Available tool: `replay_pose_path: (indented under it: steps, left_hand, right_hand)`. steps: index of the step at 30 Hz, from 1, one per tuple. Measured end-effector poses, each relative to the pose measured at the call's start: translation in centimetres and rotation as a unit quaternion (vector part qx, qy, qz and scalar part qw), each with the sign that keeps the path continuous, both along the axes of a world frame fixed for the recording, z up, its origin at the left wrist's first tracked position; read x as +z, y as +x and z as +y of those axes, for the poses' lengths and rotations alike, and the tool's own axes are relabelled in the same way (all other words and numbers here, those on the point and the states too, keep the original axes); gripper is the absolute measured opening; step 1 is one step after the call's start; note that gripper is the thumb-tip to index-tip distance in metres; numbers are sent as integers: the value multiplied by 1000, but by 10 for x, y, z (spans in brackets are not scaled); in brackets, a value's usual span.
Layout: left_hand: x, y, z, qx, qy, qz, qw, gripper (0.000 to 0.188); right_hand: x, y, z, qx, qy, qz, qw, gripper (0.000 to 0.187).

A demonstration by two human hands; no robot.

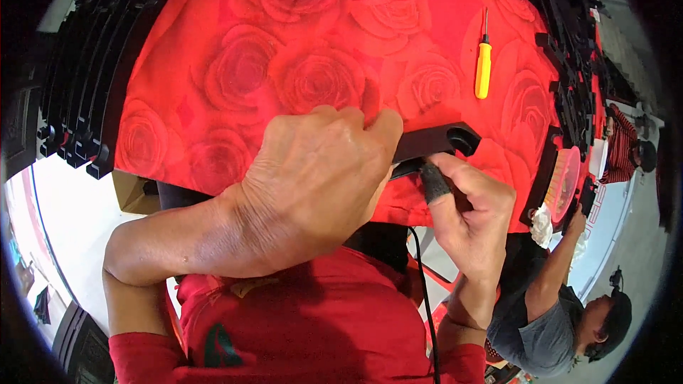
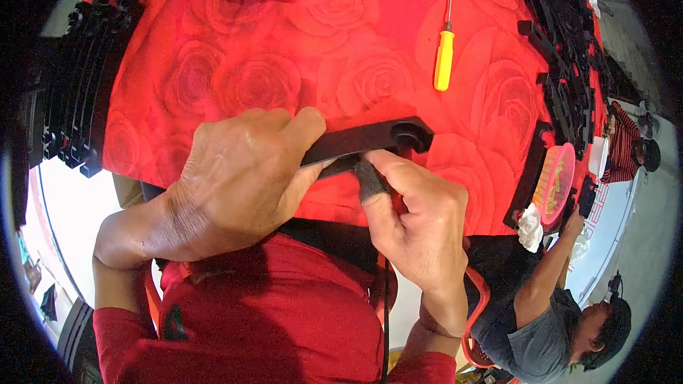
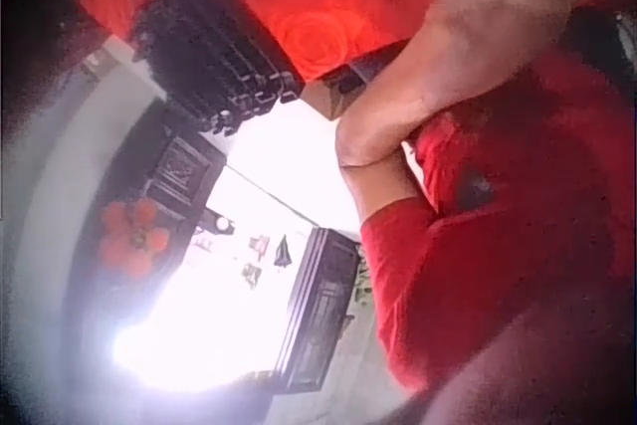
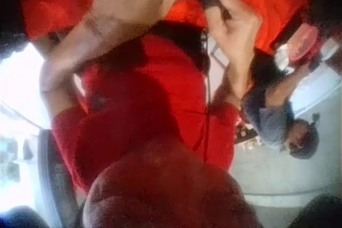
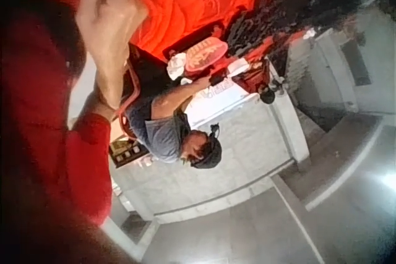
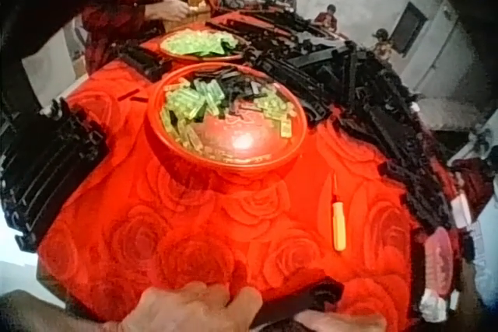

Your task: The person applies adhesive foam strips onto a black plastic component by hand and presses them into place using a yellow-handled screwdriver.

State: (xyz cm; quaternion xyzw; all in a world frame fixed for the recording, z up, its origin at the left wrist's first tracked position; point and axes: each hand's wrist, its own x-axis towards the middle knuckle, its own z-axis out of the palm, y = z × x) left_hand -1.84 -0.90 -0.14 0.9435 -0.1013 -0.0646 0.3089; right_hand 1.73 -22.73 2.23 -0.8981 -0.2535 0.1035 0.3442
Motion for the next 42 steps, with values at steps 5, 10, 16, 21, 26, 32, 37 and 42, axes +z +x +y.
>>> replay_pose_path:
  steps: [5,10,16,21,26,32,37,42]
  left_hand:
    - [2,0,-3,12,9,-18,1000,25]
    - [2,1,-1,2,23,-23,999,26]
    - [7,11,1,-21,20,12,1000,25]
    - [5,7,4,-30,4,-1,1000,25]
    - [6,13,3,-57,21,11,998,25]
    - [8,20,5,-75,15,20,997,24]
    - [8,18,12,-82,3,-14,997,24]
    - [2,22,10,-83,-17,-40,996,24]
  right_hand:
    - [-7,-3,3,4,39,15,999,20]
    - [-11,-6,0,-68,99,162,980,22]
    - [-11,2,-12,-66,50,-117,990,28]
    - [1,48,-12,115,-52,-160,979,43]
    - [-7,60,-12,163,-20,-21,986,42]
    - [-4,65,-11,137,-13,124,983,34]
    - [-4,61,-6,113,3,157,981,32]
    - [-5,60,-8,100,7,157,983,31]
